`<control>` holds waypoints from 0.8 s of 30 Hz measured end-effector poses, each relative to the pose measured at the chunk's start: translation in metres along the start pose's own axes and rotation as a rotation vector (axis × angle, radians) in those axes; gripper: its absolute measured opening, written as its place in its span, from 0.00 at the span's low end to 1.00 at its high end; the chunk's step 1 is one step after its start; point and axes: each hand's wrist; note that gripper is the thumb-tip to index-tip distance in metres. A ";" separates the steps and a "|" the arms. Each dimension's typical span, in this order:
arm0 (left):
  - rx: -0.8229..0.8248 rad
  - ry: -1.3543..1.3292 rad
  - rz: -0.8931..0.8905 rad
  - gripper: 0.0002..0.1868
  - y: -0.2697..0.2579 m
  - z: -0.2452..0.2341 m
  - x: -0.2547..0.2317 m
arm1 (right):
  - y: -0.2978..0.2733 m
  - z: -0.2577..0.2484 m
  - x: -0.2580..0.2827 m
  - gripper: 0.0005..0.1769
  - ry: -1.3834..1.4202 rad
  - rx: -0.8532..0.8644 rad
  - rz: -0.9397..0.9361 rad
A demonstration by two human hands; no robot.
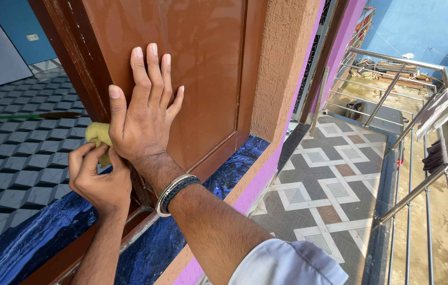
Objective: The person wipes a brown wooden door and its frame with a yellow sponge, repeatedly dipping the sponge into a pink bucket of water. They clean the door panels, the glass pane, and the surrounding frame, including the threshold, while the door remains open.
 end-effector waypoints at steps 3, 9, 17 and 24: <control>-0.015 -0.120 -0.053 0.08 0.017 -0.006 -0.012 | 0.000 -0.002 0.001 0.31 0.001 0.007 0.004; -0.088 -0.087 0.088 0.08 0.067 0.001 -0.017 | 0.001 -0.002 0.002 0.32 0.066 -0.009 0.003; -0.057 -0.047 0.027 0.05 0.031 0.002 -0.013 | 0.001 -0.004 0.003 0.34 0.048 0.001 0.002; 0.022 -0.025 -0.110 0.10 -0.017 -0.005 -0.005 | 0.003 -0.004 0.003 0.34 0.040 0.012 0.009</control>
Point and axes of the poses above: each hand's wrist, its own y-axis towards the middle knuckle, its own z-axis out of the palm, x = y × z, and after that the axes turned 1 degree about z, right-handed
